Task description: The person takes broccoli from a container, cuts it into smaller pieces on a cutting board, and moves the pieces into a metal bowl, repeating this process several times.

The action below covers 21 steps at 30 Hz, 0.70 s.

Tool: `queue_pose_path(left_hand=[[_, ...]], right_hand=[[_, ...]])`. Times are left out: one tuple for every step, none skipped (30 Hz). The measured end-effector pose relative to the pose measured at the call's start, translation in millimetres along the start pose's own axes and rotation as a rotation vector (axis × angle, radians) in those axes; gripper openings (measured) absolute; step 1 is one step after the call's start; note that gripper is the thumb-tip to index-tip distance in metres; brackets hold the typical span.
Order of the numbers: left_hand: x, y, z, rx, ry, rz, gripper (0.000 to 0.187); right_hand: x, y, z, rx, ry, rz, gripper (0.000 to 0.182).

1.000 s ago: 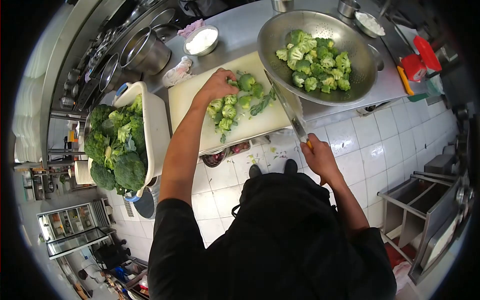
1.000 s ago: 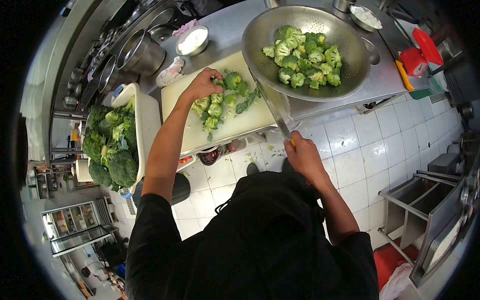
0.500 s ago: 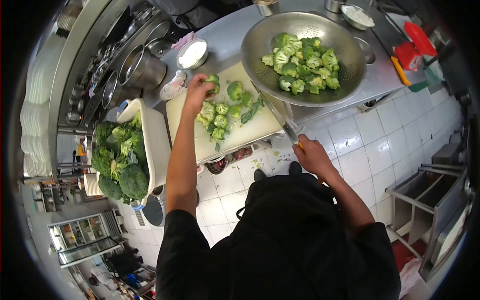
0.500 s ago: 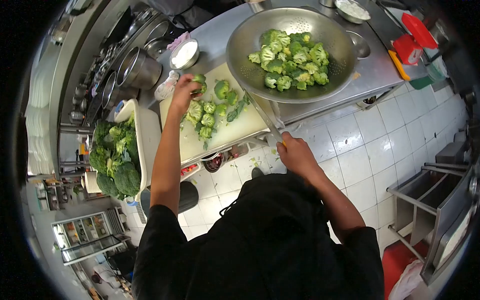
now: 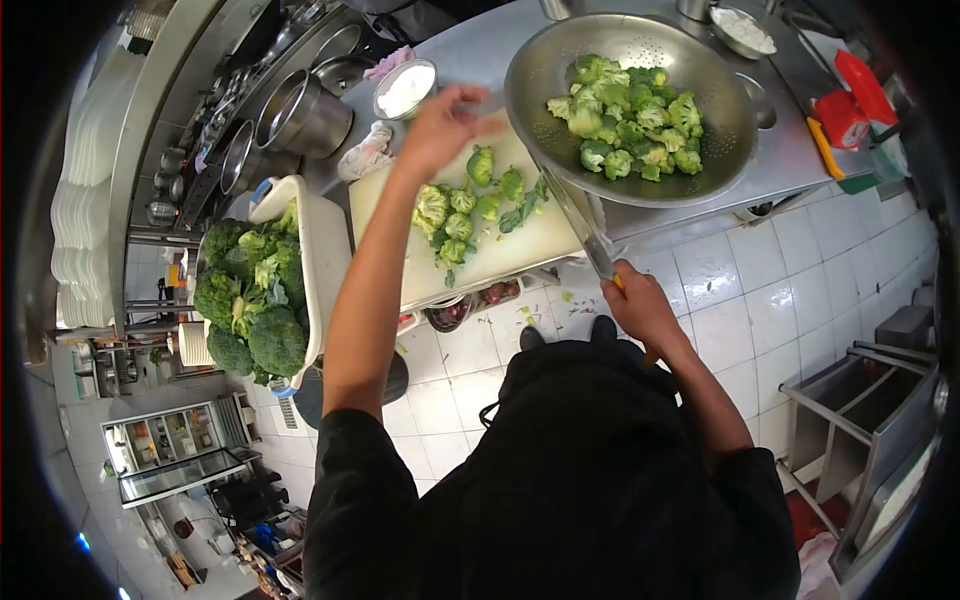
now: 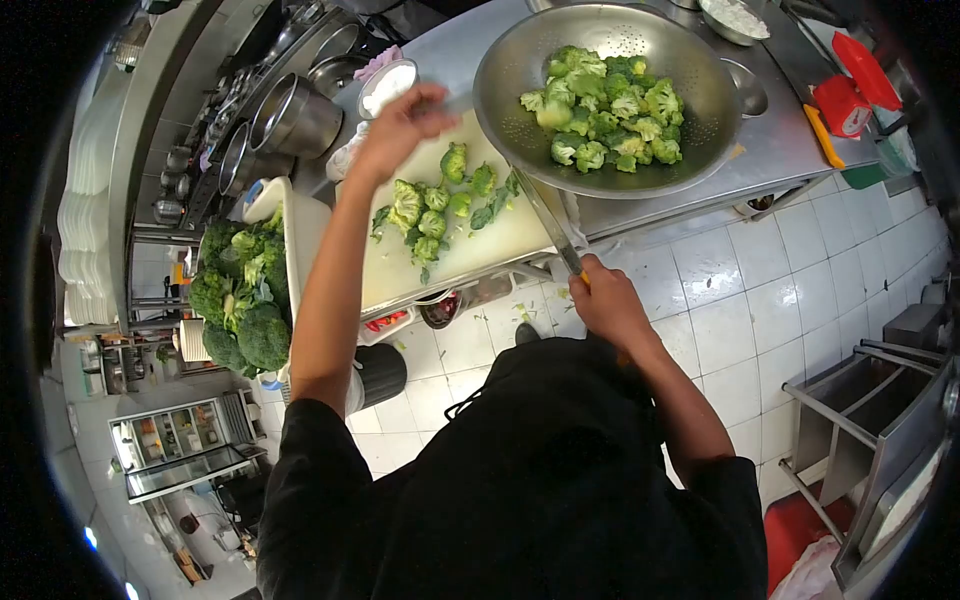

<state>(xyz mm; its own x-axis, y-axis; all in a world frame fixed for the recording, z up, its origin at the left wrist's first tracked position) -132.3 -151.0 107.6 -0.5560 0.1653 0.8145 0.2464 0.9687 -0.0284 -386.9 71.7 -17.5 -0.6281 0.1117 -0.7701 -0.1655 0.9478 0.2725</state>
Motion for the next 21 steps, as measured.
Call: queue_pose_path(left_hand=[[-16,15,15,-0.091,-0.114,-0.058,0.058],[-33,29,34,-0.186,-0.258,-0.081,0.062],[-44,46,50,-0.196,-0.405,-0.039,0.063],[-51,59,65,-0.201,-0.550,0.001,0.066],[-55,64,78,-0.204,-0.589,-0.013,0.067],[-58,69,88,-0.207,-0.628,-0.032,0.068],[-65,74,95,-0.208,-0.665,-0.055,0.070],[-69,75,96,-0.165,-0.662,-0.034,0.071],[-68,73,94,-0.121,-0.660,-0.010,0.072],[-68,74,92,-0.082,-0.659,0.016,0.073],[-73,74,88,-0.079,-0.598,-0.008,0.072],[-62,74,80,-0.079,-0.537,-0.026,0.072],[-50,72,74,-0.086,-0.476,-0.041,0.071],[-36,66,68,-0.028,-0.421,0.016,0.070],[-22,59,61,0.030,-0.363,0.068,0.070],[1,50,57,0.047,-0.172,0.074,0.071],[25,42,51,0.070,0.019,0.077,0.073],[49,35,45,0.141,0.032,0.153,0.073],[66,32,36,0.215,0.039,0.227,0.074],[69,29,30,0.172,-0.066,0.202,0.075],[69,27,22,0.124,-0.172,0.177,0.075]], right_hand=[[1,0,1,-0.003,-0.010,0.007,0.026],[1,-1,2,-0.006,-0.016,0.015,0.025],[2,-1,2,-0.011,-0.019,0.024,0.025],[2,-1,1,-0.005,-0.025,0.018,0.025],[1,-1,1,-0.003,-0.028,0.010,0.025],[0,-1,2,-0.004,-0.030,0.000,0.025],[1,0,3,-0.008,-0.031,0.002,0.026],[1,0,3,-0.011,-0.031,0.004,0.026],[1,-1,2,-0.011,-0.032,0.005,0.026],[1,-2,4,-0.019,-0.035,0.005,0.026],[2,-2,5,-0.022,-0.041,0.010,0.026],[3,-2,4,-0.020,-0.049,0.018,0.026],[3,-1,4,-0.008,-0.041,0.003,0.026],[2,-1,4,0.004,-0.035,-0.008,0.026],[2,0,4,0.012,-0.027,-0.018,0.026],[3,1,4,0.006,-0.032,0.007,0.026],[2,0,4,-0.002,-0.035,0.027,0.026],[1,0,5,-0.013,-0.037,0.041,0.026],[2,0,6,-0.009,-0.053,0.047,0.025],[4,0,7,-0.004,-0.073,0.050,0.024],[6,0,7,0.002,-0.095,0.053,0.024]])
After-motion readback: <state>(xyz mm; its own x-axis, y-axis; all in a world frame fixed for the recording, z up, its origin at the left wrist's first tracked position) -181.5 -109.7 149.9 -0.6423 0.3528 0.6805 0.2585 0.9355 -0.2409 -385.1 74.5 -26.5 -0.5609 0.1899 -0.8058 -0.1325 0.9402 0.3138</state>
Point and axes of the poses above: each hand's wrist, its own y-axis away from the middle knuckle, its own z-axis out of the palm, x = y × z, the point moved 7 cm from there along -y, towards the middle knuckle, and after that the axes turned 1 degree about y, right-handed, at the moved point
